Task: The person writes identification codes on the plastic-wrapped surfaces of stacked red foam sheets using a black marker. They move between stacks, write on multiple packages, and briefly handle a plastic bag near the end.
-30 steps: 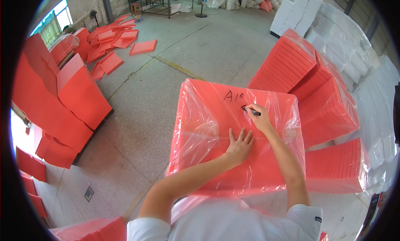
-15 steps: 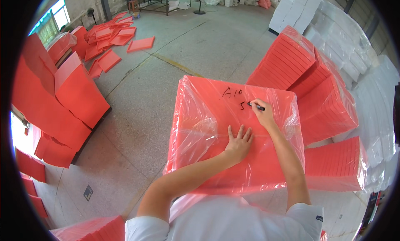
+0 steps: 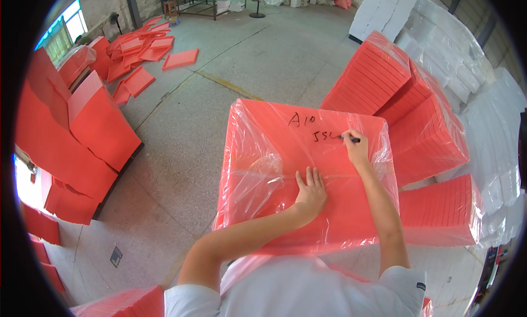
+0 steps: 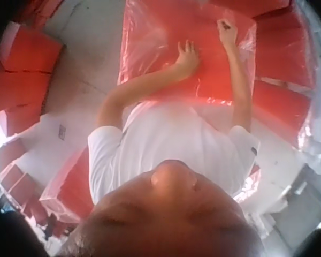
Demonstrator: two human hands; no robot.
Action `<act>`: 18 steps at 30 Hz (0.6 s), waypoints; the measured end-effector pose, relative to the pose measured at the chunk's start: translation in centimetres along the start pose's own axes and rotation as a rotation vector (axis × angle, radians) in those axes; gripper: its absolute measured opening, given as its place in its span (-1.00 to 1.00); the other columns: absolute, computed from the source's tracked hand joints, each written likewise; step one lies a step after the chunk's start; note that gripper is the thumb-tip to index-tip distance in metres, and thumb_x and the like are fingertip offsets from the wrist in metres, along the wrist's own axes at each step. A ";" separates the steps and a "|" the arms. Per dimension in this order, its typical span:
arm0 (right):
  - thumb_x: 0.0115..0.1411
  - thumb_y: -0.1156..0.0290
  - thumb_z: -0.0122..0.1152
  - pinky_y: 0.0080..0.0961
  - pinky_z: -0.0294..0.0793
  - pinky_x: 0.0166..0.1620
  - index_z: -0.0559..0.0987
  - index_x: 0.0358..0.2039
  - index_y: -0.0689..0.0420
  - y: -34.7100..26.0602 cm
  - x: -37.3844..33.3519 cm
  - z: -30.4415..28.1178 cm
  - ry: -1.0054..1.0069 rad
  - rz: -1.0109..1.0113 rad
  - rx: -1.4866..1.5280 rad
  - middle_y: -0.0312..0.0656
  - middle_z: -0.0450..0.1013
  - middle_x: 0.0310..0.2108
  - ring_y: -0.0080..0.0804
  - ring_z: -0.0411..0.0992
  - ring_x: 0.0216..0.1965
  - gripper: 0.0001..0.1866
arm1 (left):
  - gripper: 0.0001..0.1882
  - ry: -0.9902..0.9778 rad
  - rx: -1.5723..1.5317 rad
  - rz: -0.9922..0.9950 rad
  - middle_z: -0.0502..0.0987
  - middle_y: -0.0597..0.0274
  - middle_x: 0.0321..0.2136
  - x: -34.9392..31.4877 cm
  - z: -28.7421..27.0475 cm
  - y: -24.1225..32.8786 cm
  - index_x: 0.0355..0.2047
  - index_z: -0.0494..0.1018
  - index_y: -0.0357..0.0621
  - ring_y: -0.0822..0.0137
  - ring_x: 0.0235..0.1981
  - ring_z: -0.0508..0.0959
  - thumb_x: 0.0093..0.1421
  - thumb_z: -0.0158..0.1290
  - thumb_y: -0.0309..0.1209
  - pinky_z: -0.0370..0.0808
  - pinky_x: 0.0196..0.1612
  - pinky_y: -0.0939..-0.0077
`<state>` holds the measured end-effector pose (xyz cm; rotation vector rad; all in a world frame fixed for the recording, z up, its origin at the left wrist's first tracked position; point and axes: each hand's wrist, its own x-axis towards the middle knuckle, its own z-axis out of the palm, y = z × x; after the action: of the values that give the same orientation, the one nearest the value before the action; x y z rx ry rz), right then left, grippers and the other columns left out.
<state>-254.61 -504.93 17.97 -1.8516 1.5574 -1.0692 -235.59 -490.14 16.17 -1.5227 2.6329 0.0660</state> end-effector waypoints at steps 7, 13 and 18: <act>0.32 0.45 0.19 -0.63 0.36 -0.31 0.61 -0.31 0.24 -5.0 -6.0 -2.6 -0.161 0.075 0.186 -0.38 0.46 -0.51 -0.69 0.37 -0.42 -0.87 | -0.26 -0.068 0.065 0.096 0.00 -0.35 0.43 -2.2 -1.3 -2.8 0.36 0.12 -0.50 -0.34 0.44 0.01 0.26 0.01 -0.32 0.04 0.24 -0.68; 0.26 0.53 0.24 -0.56 0.39 -0.29 0.61 -0.31 0.25 -8.5 -19.4 -4.6 -0.170 0.056 0.069 -0.28 0.50 -0.48 -0.58 0.42 -0.41 -0.94 | -0.10 -0.103 -0.080 0.338 -0.18 -0.20 0.48 -6.2 -2.9 -8.1 0.45 0.03 -0.17 -0.29 0.48 -0.15 0.11 0.17 -0.42 -0.03 0.23 -0.74; 0.21 0.54 0.27 -0.51 0.42 -0.31 0.62 -0.27 0.21 -6.1 -20.8 -2.7 -0.057 -0.023 -0.119 -0.15 0.52 -0.43 -0.42 0.46 -0.41 -0.93 | -0.14 -0.143 -0.052 0.283 -0.19 -0.15 0.49 -6.0 -2.2 -7.8 0.45 0.05 -0.09 -0.27 0.49 -0.19 0.15 0.11 -0.45 -0.10 0.26 -0.74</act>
<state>-254.06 -483.07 19.05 -1.9659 1.6014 -0.9436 -225.96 -489.03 19.07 -1.1012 2.7270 0.2560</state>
